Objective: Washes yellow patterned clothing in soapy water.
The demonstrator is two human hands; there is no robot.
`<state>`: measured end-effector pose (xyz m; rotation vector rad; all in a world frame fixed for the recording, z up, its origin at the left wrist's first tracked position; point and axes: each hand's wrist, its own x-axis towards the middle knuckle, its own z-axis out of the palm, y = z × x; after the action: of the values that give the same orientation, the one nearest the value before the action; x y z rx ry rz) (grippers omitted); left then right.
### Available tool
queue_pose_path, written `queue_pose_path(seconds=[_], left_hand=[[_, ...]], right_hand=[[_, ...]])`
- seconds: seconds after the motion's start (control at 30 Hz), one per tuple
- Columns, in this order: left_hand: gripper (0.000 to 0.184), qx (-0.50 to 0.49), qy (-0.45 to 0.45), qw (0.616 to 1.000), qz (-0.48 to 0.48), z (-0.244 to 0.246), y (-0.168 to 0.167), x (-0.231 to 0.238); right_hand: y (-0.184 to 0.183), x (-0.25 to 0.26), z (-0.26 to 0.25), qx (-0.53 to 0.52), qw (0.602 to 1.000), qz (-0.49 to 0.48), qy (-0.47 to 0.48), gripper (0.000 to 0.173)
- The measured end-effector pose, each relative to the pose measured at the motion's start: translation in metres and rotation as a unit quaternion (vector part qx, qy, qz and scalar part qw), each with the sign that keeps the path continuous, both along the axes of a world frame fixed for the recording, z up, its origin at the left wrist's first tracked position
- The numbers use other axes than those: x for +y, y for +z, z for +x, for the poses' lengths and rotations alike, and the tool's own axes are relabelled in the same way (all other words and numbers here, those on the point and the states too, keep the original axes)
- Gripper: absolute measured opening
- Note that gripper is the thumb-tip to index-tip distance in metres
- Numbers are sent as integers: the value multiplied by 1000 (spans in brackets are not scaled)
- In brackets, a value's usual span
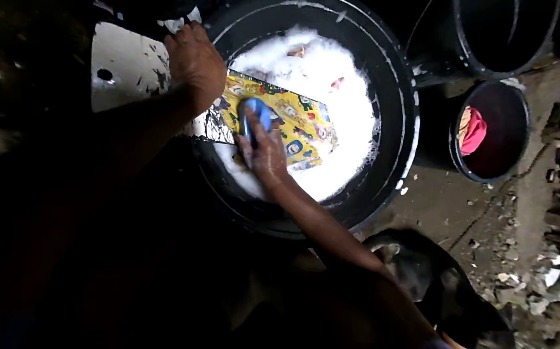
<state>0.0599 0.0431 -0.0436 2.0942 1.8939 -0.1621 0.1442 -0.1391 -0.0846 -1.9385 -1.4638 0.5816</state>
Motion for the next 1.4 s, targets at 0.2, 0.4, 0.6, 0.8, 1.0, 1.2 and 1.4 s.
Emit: queue_pose_path(seconds=[0.2, 0.4, 0.6, 0.8, 1.0, 1.2, 1.4], left_hand=[[53, 15, -5, 1000, 11, -1, -6, 0], [52, 22, -8, 1000, 13, 1, -6, 2], [52, 18, -15, 1000, 10, 1, -2, -2], [52, 18, -5, 1000, 18, 1, -4, 0], [51, 7, -8, 1000, 15, 0, -5, 0], [51, 12, -11, 1000, 8, 2, 0, 1], [51, 27, -19, 999, 21, 1, -5, 0]], right_hand=[[-47, -43, 126, -45, 967, -180, -176, 50], [-14, 9, 103, -54, 973, -160, -159, 41], [14, 56, 26, -27, 994, -98, 44, 43], [-39, 3, 165, -42, 951, -246, -183, 44], [19, 61, 55, -60, 989, -129, -27, 42], [-2, 52, 75, -42, 990, -136, -11, 44], [-35, 14, 168, -73, 942, -274, -181, 44]])
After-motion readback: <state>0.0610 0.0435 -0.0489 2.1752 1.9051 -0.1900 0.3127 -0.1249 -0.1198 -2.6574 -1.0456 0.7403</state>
